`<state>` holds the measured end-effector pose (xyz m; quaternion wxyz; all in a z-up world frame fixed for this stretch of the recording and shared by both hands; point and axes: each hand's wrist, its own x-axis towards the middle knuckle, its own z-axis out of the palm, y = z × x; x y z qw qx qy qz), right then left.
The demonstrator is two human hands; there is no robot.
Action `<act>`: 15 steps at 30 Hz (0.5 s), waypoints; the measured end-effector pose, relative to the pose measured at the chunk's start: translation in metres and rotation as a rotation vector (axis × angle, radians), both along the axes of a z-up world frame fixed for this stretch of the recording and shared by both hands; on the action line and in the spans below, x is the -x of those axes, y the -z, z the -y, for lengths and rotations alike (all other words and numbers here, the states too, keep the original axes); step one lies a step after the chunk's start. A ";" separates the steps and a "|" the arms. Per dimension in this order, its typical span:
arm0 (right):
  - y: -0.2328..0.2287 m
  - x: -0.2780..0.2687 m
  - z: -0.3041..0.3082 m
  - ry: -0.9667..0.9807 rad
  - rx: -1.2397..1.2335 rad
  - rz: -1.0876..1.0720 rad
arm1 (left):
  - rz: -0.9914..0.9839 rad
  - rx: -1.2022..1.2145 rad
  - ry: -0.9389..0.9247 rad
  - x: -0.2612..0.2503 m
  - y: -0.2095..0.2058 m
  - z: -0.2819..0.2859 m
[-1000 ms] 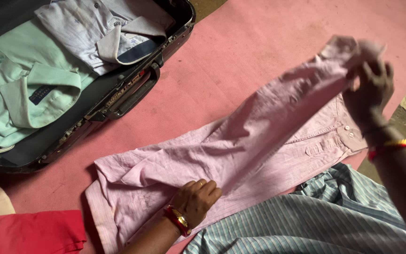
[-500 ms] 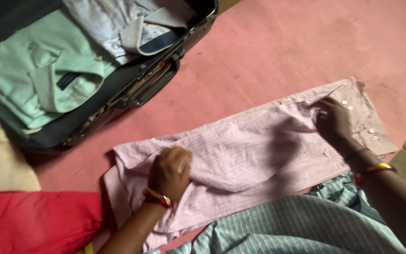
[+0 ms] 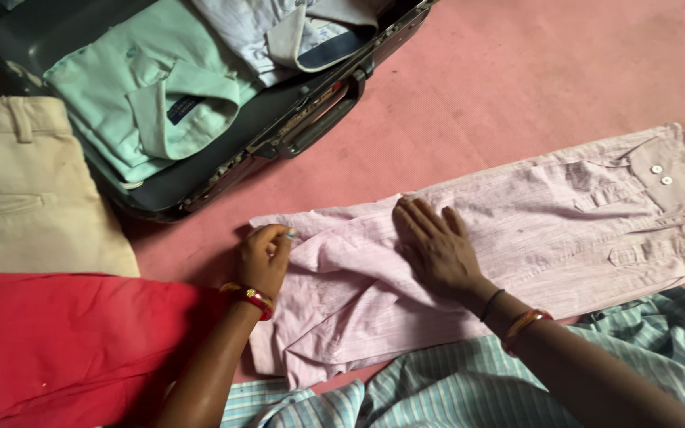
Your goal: The person spreads a pink shirt on a mat, folds the sleeves and sides inward, folds the bottom up to the collar, and places the folded shirt into a suitcase.
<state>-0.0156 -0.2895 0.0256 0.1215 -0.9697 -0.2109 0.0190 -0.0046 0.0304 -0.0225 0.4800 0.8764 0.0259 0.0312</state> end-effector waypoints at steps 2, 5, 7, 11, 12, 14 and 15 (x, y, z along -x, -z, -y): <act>-0.004 -0.001 -0.003 0.019 -0.034 -0.033 | -0.059 0.065 0.092 0.000 0.001 -0.001; -0.010 -0.001 -0.007 0.069 -0.076 -0.060 | -0.183 -0.134 0.150 0.001 -0.005 -0.005; -0.009 0.003 -0.014 0.064 -0.093 -0.036 | -0.155 -0.119 0.105 -0.002 -0.007 -0.006; 0.005 0.015 -0.042 -0.044 -0.044 0.009 | -0.184 -0.246 0.124 -0.007 -0.010 -0.002; 0.008 0.019 -0.049 -0.075 -0.010 0.001 | -0.033 -0.223 0.136 -0.005 -0.010 0.002; 0.011 0.025 -0.057 -0.070 0.020 -0.081 | 0.272 -0.174 0.156 0.000 -0.012 0.010; 0.013 0.027 -0.058 -0.068 0.034 -0.121 | 0.265 -0.159 0.201 0.003 -0.012 0.019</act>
